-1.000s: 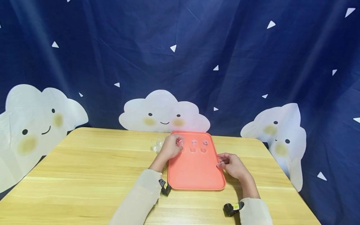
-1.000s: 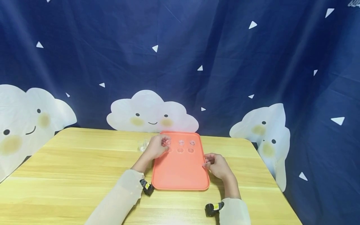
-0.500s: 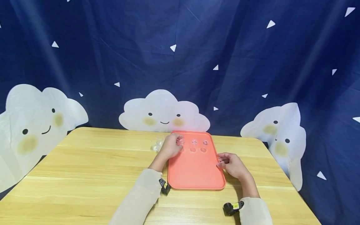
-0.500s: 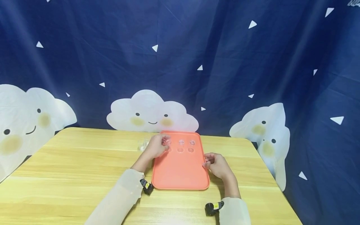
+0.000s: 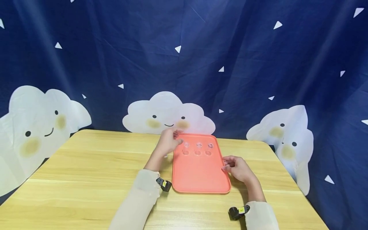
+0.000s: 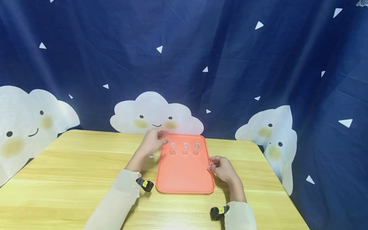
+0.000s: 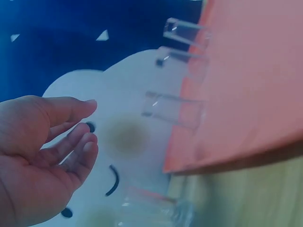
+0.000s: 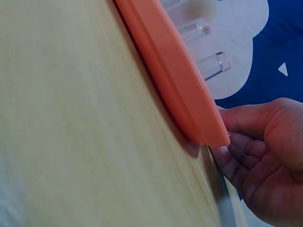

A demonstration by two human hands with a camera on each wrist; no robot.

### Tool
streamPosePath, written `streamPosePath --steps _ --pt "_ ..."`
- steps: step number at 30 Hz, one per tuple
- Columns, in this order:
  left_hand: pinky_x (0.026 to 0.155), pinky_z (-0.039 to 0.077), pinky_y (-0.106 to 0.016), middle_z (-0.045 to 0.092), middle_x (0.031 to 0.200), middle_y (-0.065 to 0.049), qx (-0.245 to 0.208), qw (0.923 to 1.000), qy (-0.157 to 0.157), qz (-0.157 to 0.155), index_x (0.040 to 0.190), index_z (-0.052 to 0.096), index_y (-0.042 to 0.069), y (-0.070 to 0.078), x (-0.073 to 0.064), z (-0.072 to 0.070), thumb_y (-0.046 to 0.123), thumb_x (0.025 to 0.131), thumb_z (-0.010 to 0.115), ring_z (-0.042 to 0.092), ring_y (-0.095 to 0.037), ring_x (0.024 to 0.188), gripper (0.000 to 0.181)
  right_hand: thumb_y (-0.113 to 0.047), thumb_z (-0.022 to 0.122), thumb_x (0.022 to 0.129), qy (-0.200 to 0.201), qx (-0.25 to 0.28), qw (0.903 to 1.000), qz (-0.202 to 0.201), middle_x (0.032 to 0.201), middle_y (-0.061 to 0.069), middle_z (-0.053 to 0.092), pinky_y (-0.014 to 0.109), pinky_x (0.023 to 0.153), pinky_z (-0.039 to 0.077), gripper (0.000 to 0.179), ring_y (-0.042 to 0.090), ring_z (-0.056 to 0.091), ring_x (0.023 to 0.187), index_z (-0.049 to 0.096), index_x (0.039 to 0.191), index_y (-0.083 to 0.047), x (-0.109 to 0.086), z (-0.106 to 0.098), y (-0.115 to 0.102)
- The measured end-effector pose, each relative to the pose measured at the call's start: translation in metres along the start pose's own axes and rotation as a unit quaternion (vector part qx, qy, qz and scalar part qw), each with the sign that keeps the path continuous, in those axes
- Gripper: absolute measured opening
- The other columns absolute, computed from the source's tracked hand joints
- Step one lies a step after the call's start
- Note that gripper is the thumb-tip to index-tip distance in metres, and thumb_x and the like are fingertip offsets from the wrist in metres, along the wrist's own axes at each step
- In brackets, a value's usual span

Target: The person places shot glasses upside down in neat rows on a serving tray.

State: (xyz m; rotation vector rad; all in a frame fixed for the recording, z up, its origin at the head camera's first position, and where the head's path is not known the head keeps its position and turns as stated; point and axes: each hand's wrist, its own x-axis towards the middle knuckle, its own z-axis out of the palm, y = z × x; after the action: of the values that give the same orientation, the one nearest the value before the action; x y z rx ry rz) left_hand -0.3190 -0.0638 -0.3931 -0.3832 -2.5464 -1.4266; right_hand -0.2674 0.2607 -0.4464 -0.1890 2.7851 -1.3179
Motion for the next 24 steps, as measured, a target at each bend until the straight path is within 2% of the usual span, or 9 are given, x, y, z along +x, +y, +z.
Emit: streamPosePath --steps 3,7,11,14,19,24 --pt "0.093 0.055 -0.040 0.069 0.120 -0.015 -0.009 0.9998 0.018 0.002 0.125 0.070 0.001 -0.004 0.000 -0.013 -0.001 0.086 0.077 0.065 -0.034 0.108 0.039 0.001 0.070 0.092 -0.002 0.001 1.0000 0.002 0.101 0.008 0.069 0.030 0.076 0.054 0.038 0.022 0.062 0.091 0.065 0.129 0.005 -0.001 0.000 0.000" --pt "0.095 0.054 -0.041 0.068 0.122 -0.012 -0.025 0.9988 0.034 -0.024 0.126 0.070 0.004 -0.010 -0.002 -0.028 0.002 0.089 0.076 0.064 -0.033 0.111 0.038 0.001 0.070 0.092 -0.005 0.003 1.0000 0.000 0.101 0.008 0.069 0.031 0.077 0.054 0.038 0.022 0.062 0.091 0.064 0.129 0.005 -0.001 0.001 0.000" --pt "0.096 0.054 -0.043 0.068 0.124 -0.012 -0.018 0.9978 0.039 -0.050 0.127 0.069 0.006 -0.018 -0.003 -0.040 0.008 0.091 0.075 0.063 -0.031 0.112 0.036 0.002 0.070 0.092 -0.004 0.003 1.0000 0.000 0.101 0.008 0.069 0.031 0.077 0.054 0.038 0.022 0.063 0.091 0.065 0.129 0.005 -0.001 0.001 0.000" --pt "0.097 0.053 -0.044 0.068 0.123 -0.013 -0.009 0.9976 0.039 -0.056 0.127 0.069 0.004 -0.026 -0.003 -0.047 0.009 0.092 0.075 0.063 -0.031 0.111 0.037 0.002 0.070 0.092 -0.004 0.004 1.0000 0.001 0.101 0.008 0.069 0.030 0.077 0.054 0.038 0.022 0.063 0.091 0.065 0.129 0.005 -0.001 0.001 0.000" --pt "0.096 0.054 -0.044 0.068 0.124 -0.016 -0.009 0.9978 0.025 -0.060 0.128 0.067 0.002 -0.039 -0.006 -0.061 0.013 0.092 0.076 0.064 -0.033 0.112 0.039 0.002 0.070 0.092 -0.005 0.006 1.0000 0.000 0.102 0.008 0.069 0.030 0.076 0.054 0.037 0.022 0.063 0.091 0.064 0.129 0.005 -0.001 0.001 0.000" --pt "0.099 0.053 -0.047 0.062 0.134 -0.023 -0.030 0.9963 -0.031 -0.074 0.136 0.061 0.000 -0.047 -0.010 -0.073 0.019 0.095 0.072 0.062 -0.036 0.118 0.046 0.002 0.069 0.092 -0.004 0.003 1.0000 0.001 0.102 0.009 0.069 0.030 0.076 0.054 0.037 0.022 0.063 0.091 0.064 0.129 0.005 -0.002 0.000 -0.001"
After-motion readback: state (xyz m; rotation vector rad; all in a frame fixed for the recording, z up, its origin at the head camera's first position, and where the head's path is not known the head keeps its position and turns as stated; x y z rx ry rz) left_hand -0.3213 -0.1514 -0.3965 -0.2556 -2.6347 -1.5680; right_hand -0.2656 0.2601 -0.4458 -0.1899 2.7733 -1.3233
